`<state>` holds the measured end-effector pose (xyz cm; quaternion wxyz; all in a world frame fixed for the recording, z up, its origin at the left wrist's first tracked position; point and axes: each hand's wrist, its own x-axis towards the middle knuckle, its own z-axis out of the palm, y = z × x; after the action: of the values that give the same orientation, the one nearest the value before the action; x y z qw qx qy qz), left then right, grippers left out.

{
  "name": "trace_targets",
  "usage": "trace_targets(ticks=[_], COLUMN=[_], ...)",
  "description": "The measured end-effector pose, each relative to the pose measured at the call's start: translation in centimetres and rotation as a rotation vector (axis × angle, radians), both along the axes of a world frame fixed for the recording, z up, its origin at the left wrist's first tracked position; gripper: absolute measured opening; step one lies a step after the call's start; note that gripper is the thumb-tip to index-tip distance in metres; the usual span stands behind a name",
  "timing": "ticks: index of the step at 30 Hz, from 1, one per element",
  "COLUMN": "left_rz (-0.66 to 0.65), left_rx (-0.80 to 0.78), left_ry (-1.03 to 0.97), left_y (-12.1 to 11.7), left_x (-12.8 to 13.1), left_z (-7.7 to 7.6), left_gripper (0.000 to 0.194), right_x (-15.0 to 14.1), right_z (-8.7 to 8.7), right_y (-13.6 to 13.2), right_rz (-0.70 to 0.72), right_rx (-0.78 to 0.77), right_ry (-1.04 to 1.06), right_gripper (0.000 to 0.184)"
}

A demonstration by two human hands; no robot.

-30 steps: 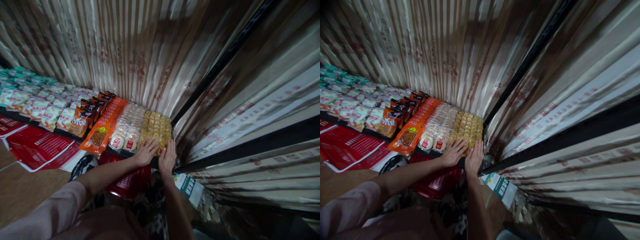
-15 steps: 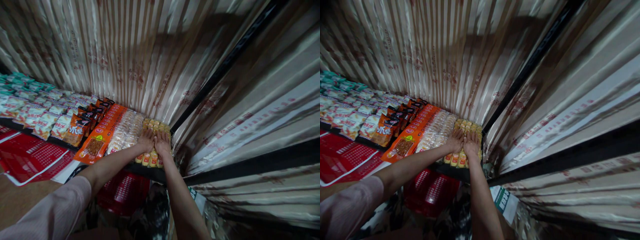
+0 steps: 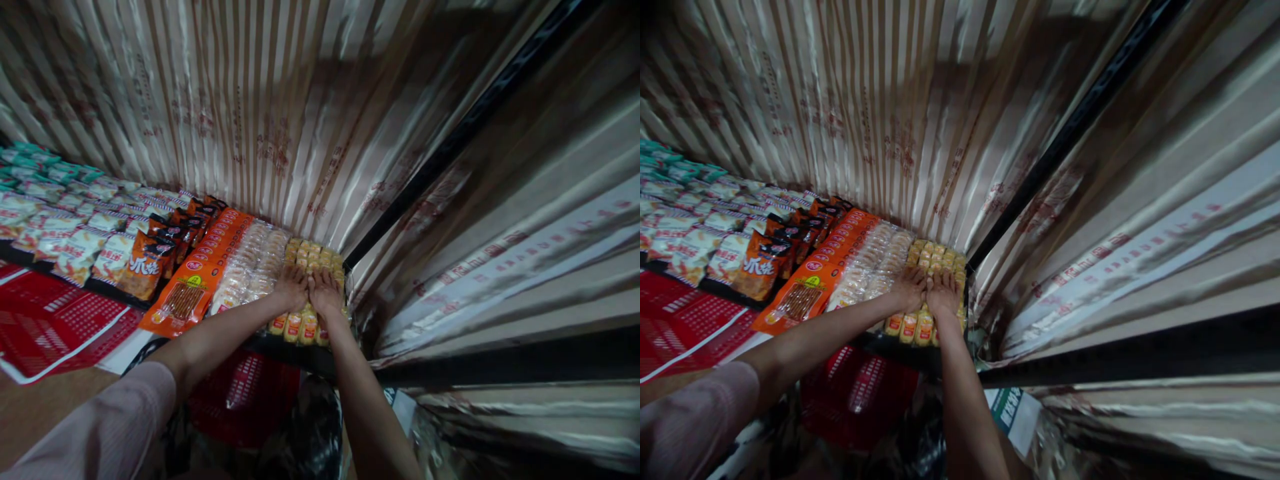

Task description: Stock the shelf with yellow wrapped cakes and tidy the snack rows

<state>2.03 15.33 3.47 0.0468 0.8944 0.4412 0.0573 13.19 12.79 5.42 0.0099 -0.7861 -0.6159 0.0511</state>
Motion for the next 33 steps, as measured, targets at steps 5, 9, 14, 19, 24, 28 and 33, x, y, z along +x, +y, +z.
trace_targets(ticks=[5, 9, 14, 19, 24, 28, 33], left_rz=[0.065, 0.115, 0.092, 0.044, 0.013, 0.031, 0.089], left_rx=[-0.046, -0.075, -0.09, -0.101, -0.082, -0.043, 0.039], left_ry=[0.005, 0.021, 0.03, 0.034, 0.02, -0.012, -0.055], left_y=[1.1, 2.8, 4.5, 4.8, 4.6, 5.2, 6.9], left_x=[0.4, 1.0, 1.7, 1.9, 1.7, 1.7, 2.1], left_z=[1.2, 2.0, 1.8, 1.1, 0.9, 1.4, 1.6], left_gripper=[0.053, 0.054, 0.052, 0.052, 0.049, 0.05, 0.051], right_x=[0.0, 0.4, 1.1, 1.5, 1.5, 1.7, 2.5], right_z=[1.0, 1.1, 0.8, -0.1, -1.1, -0.6, 0.0], right_y=[0.8, 2.0, 3.6, 4.1, 4.2, 4.9, 6.3], right_rz=[-0.018, -0.027, -0.019, -0.001, -0.002, -0.025, -0.027], right_rx=[0.07, 0.036, -0.024, -0.027, 0.017, 0.051, 0.091], right_ry=[-0.012, -0.043, -0.051, -0.081, -0.096, -0.073, -0.066], right_gripper=[0.054, 0.054, 0.054, 0.054, 0.054, 0.055, 0.055])
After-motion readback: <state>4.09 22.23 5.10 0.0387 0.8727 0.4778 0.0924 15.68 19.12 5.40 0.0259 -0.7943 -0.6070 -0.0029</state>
